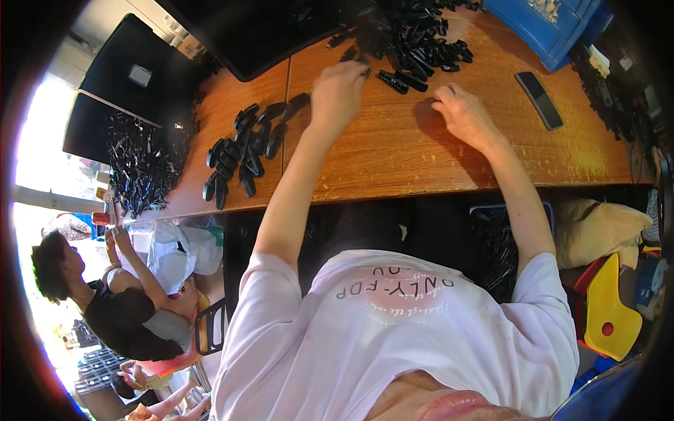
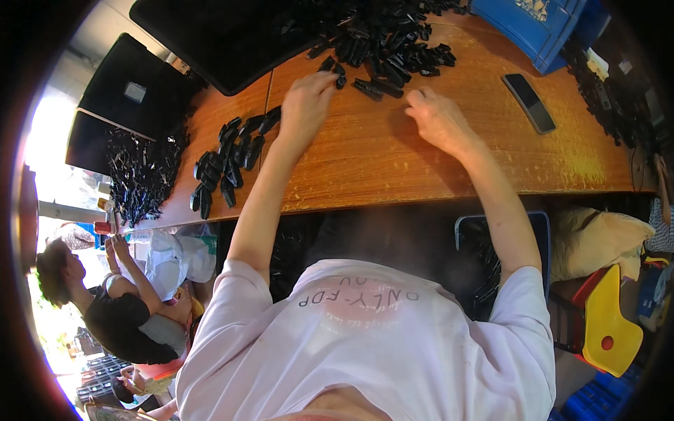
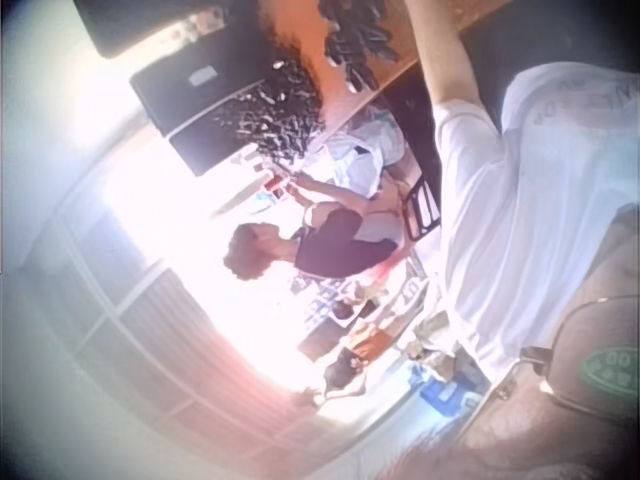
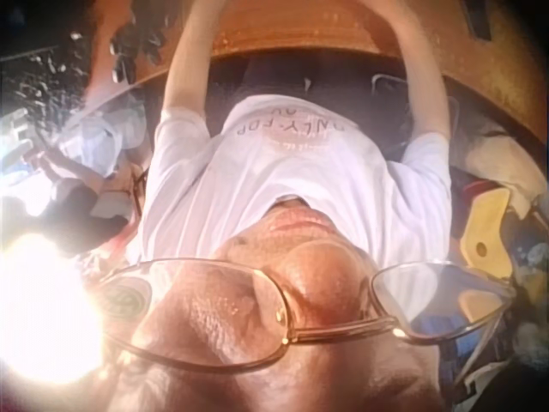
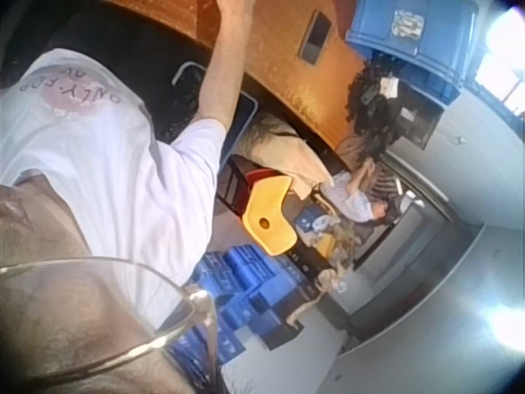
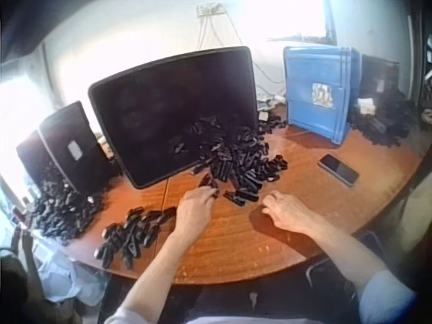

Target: The person repeatedly assembles plastic components together by hand and sets them on the table.

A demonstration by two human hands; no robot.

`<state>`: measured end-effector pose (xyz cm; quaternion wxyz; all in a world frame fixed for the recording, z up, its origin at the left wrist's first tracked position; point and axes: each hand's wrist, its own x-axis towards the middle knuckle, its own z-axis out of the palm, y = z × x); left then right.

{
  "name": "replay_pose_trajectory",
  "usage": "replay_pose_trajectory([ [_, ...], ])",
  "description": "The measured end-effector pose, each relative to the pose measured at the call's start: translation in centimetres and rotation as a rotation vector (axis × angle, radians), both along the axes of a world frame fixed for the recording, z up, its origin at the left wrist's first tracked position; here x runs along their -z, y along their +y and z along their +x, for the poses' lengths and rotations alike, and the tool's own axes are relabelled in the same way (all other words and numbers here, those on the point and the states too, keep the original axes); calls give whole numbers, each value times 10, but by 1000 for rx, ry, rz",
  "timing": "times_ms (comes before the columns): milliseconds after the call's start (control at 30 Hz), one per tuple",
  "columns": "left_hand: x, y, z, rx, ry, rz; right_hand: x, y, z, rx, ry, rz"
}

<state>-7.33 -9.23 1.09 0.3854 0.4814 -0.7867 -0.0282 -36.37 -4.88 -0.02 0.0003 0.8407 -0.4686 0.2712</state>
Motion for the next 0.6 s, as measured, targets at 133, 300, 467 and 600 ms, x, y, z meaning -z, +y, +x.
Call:
replay_pose_trajectory([
  [133,18,-43,-37,111,102,-35,-3,17,50,-153,-380,-27],
  [300,13,-21,-31,107,-291,-64,13,37,24,-120,-307,-83],
  [467,5,40,-9,198,-185,5,6,50,19,-5,-195,-77],
  [600,13,67,-3,216,20,179,-8,43,29,45,-104,14],
])
